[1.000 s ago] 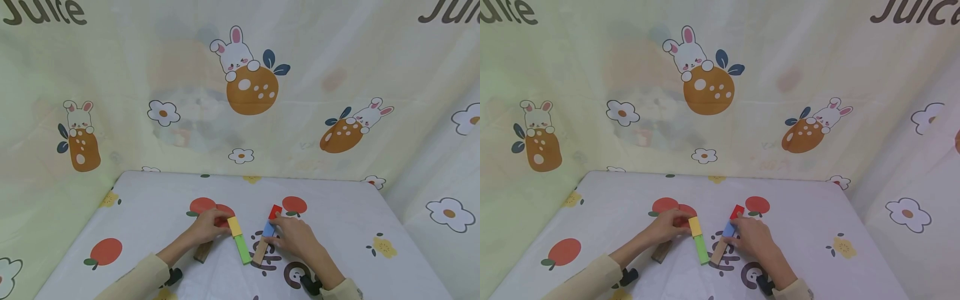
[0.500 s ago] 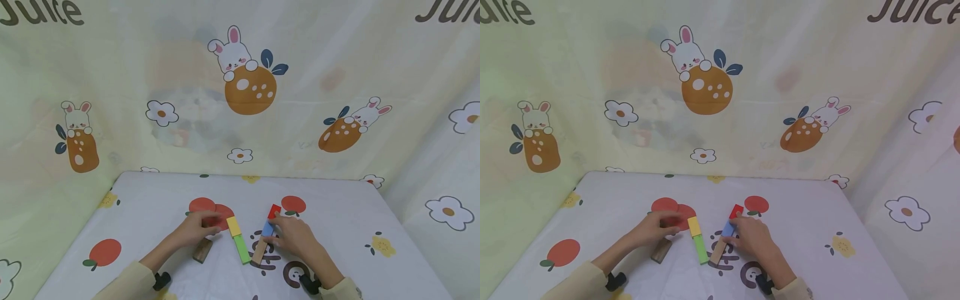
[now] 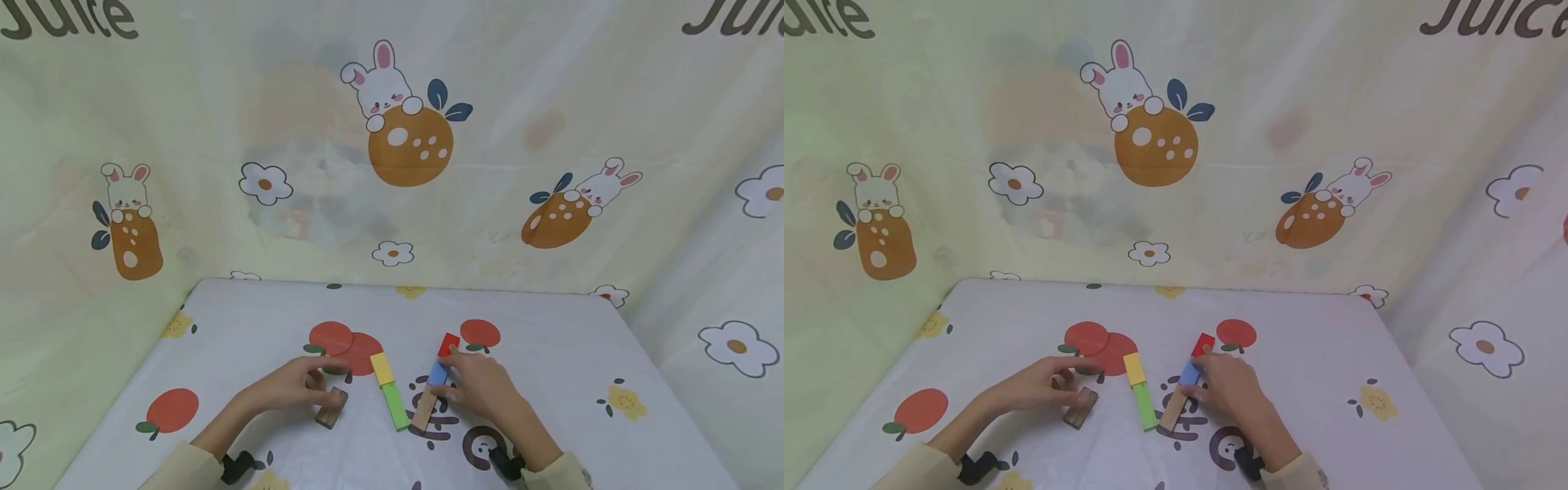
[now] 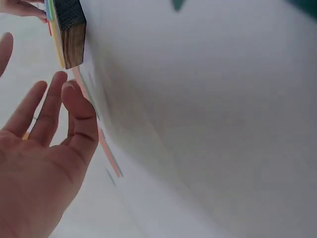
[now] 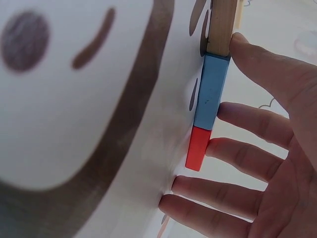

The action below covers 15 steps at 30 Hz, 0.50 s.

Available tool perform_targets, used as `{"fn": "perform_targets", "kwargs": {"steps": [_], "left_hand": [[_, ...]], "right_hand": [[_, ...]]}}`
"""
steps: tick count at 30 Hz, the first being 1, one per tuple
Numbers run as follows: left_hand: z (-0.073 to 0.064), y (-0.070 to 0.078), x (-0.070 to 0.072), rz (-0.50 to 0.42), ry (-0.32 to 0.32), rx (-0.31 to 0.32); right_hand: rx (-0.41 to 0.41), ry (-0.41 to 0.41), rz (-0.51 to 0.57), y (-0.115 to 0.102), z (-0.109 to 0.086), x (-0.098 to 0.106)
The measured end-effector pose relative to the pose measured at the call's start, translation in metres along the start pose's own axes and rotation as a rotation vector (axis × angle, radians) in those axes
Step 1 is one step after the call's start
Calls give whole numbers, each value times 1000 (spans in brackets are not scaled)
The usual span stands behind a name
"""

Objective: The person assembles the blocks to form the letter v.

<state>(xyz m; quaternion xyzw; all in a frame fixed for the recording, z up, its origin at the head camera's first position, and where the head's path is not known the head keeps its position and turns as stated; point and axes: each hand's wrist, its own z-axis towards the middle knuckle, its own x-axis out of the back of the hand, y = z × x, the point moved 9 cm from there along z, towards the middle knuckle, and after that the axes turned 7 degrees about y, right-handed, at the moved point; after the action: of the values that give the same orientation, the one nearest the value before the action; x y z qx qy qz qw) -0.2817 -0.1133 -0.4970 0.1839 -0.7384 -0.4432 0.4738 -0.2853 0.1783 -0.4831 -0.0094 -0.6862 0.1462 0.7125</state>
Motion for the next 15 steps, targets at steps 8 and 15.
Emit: {"fn": "perform_targets", "kwargs": {"steps": [8, 15], "left_hand": [[-11, 0, -2, -6, -75, -60], [-15, -7, -6, 2, -118, -38]], "right_hand": [[-2, 1, -6, -2, 0, 3], [-13, -14, 2, -1, 1, 1]]}}
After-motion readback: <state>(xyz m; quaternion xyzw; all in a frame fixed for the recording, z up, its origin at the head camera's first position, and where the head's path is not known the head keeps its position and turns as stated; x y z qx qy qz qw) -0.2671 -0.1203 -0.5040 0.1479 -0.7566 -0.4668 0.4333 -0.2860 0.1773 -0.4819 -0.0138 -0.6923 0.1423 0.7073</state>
